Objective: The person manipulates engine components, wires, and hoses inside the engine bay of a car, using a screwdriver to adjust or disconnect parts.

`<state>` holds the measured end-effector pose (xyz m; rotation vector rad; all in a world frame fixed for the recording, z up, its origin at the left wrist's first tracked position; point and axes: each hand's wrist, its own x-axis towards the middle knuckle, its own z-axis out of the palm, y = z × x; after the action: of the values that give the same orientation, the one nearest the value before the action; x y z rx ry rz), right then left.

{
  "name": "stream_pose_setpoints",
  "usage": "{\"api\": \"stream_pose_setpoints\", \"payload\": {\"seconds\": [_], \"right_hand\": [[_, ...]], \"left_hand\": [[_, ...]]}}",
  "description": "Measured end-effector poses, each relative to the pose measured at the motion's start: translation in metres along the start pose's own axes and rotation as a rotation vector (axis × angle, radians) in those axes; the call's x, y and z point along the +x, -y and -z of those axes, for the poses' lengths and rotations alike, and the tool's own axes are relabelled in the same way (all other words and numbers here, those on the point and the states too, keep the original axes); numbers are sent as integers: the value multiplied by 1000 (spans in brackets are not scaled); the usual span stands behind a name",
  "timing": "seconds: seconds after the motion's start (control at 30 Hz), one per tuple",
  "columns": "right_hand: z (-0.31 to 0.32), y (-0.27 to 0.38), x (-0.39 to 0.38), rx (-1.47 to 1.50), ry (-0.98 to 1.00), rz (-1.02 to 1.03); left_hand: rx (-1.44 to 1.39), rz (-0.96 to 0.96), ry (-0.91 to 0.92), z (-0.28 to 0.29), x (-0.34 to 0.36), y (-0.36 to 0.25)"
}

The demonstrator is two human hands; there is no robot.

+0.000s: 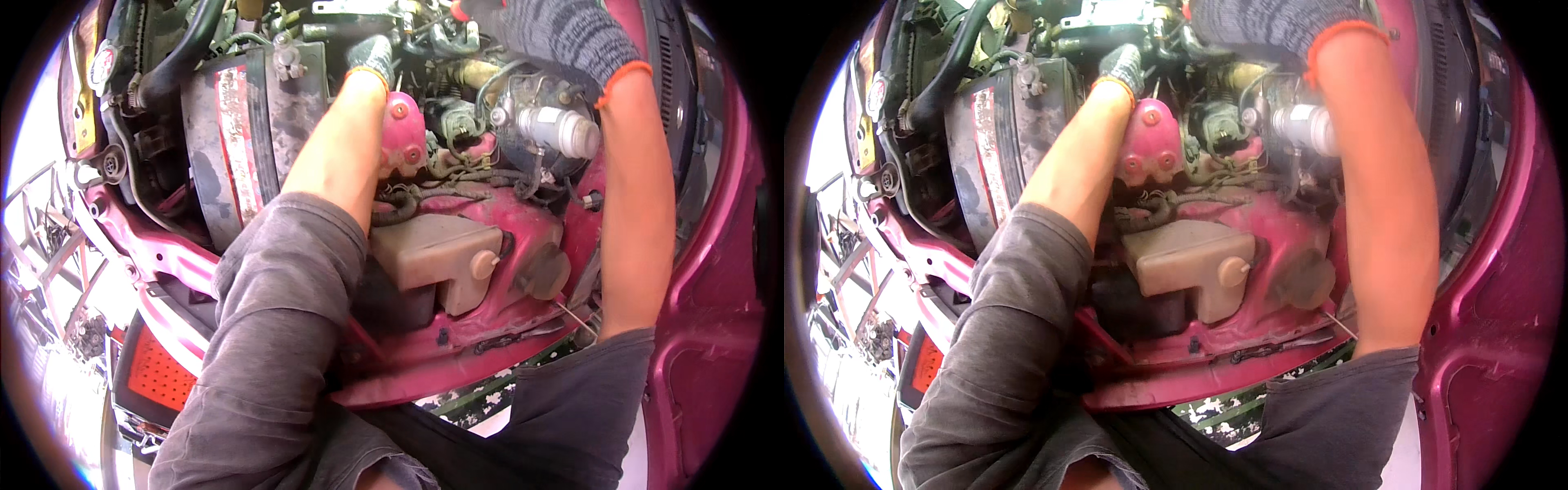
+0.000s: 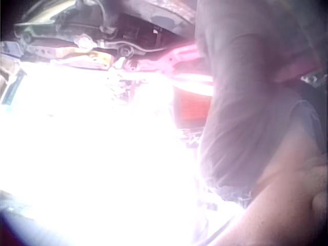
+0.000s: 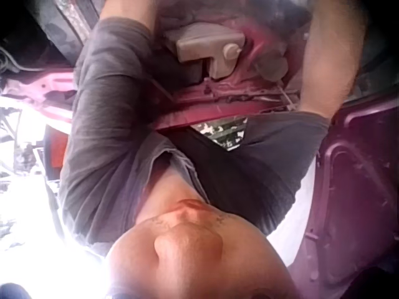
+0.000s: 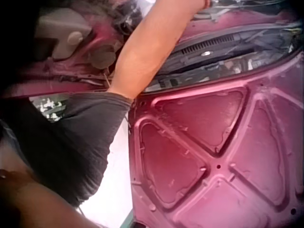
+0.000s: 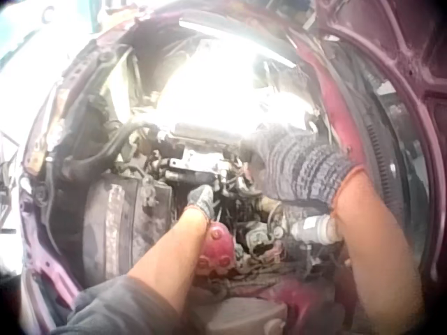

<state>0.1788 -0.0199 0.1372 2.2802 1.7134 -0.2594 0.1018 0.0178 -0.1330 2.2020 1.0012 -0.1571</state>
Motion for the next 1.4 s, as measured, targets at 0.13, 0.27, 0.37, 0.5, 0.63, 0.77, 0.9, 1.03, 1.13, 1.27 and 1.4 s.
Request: {"api": "stream_pose_setpoints", "payload": {"seconds": [0.13,0.27,0.37,0.5,0.63,0.77,0.9,1.03,1.13,1.27,1.4], "right_hand": [[-2,2,5,24,-16,48],[-4,-2,8,43,-24,79],[0,0,3,25,-32,81],[-5,-7,3,20,-24,91],[0,-3,5,27,-43,122],[-2,-6,3,25,-46,134],[2,-11,-1,-7,-46,127],[-5,-9,3,22,-61,177],[0,-6,3,5,-55,192],[7,-8,-5,-54,-22,174],[4,-3,3,-45,-27,237]], "left_hand": [[40,-33,-76,-19,20,29],[83,-1,-25,-8,14,29],[104,-26,2,-5,15,24],[96,-9,-43,-5,6,9],[171,-5,29,-16,33,41],[175,-24,17,-30,40,45],[148,-91,-85,-48,50,46],[173,-52,-82,-39,38,63],[141,-56,-95,-38,41,67],[61,-105,-73,-13,18,18],[89,-21,-50,-8,20,29]]}}
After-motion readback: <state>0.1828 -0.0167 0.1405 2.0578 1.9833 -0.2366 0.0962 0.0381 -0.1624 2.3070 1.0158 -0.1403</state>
